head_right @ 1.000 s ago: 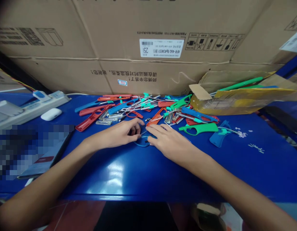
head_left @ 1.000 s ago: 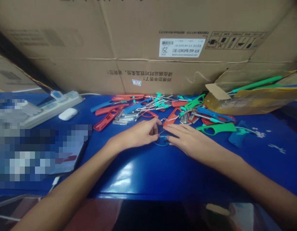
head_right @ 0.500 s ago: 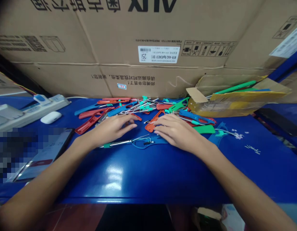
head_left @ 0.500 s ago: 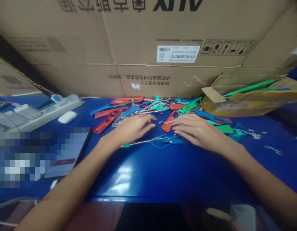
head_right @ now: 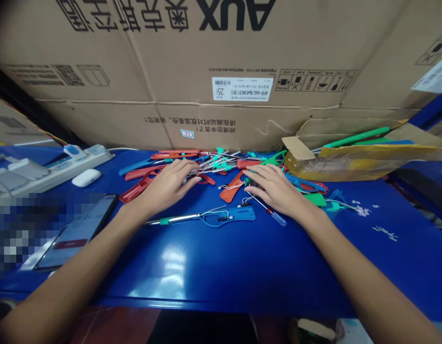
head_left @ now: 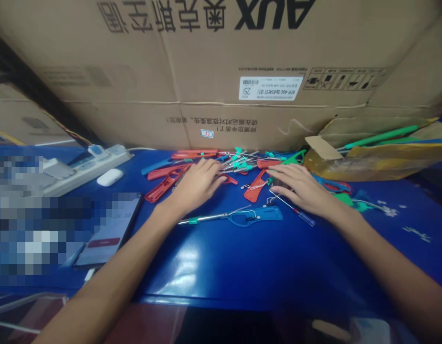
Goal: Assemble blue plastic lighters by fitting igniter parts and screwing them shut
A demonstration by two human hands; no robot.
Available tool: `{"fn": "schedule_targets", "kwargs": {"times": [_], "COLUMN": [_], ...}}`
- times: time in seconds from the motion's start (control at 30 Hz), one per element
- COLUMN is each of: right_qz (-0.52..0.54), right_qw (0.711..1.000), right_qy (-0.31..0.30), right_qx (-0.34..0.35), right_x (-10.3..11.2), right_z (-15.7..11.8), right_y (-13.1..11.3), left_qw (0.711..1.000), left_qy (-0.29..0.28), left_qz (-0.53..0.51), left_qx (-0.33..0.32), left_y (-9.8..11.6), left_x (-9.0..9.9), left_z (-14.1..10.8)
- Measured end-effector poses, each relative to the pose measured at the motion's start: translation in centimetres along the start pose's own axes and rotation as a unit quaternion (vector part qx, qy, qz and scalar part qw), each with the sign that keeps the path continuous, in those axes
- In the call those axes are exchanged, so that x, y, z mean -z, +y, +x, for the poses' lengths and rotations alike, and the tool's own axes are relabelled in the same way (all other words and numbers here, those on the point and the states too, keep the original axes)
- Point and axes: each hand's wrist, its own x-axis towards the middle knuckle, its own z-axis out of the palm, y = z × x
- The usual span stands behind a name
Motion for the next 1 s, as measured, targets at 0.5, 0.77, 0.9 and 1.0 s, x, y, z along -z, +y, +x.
{"fn": "schedule_targets", "kwargs": {"times": [0.5, 0.77, 0.9, 1.0], "right_qz": [0.013, 0.01, 0.0, 0.003], "right_qw": [1.0, 1.0, 0.999, 0.997], "right_qy": [0.004, 0.026, 0.044, 0.074], "right_qx": [0.003, 0.012, -0.002, -0.011], "right_x": [-0.2, 0.0, -0.7, -0.3], "right_z": [0.0, -0.1, 0.0, 0.2], "right_y": [0.0, -0.7, -0.9, -2.0], "left_qw": [0.99, 0.994, 0.993, 0.993], "left_qy": [-0.063, -0.033, -0.029, -0.014], "left_qz": [0.125, 0.08, 0.056, 0.034], "left_qx": [-0.022, 0.07, 0.102, 0.112], "left_y": [1.6, 2.4, 3.3, 3.7], "left_x": [-2.6, -3.1, -2.8, -1.8], "left_z": [8.6, 10.3, 11.0, 11.0]}}
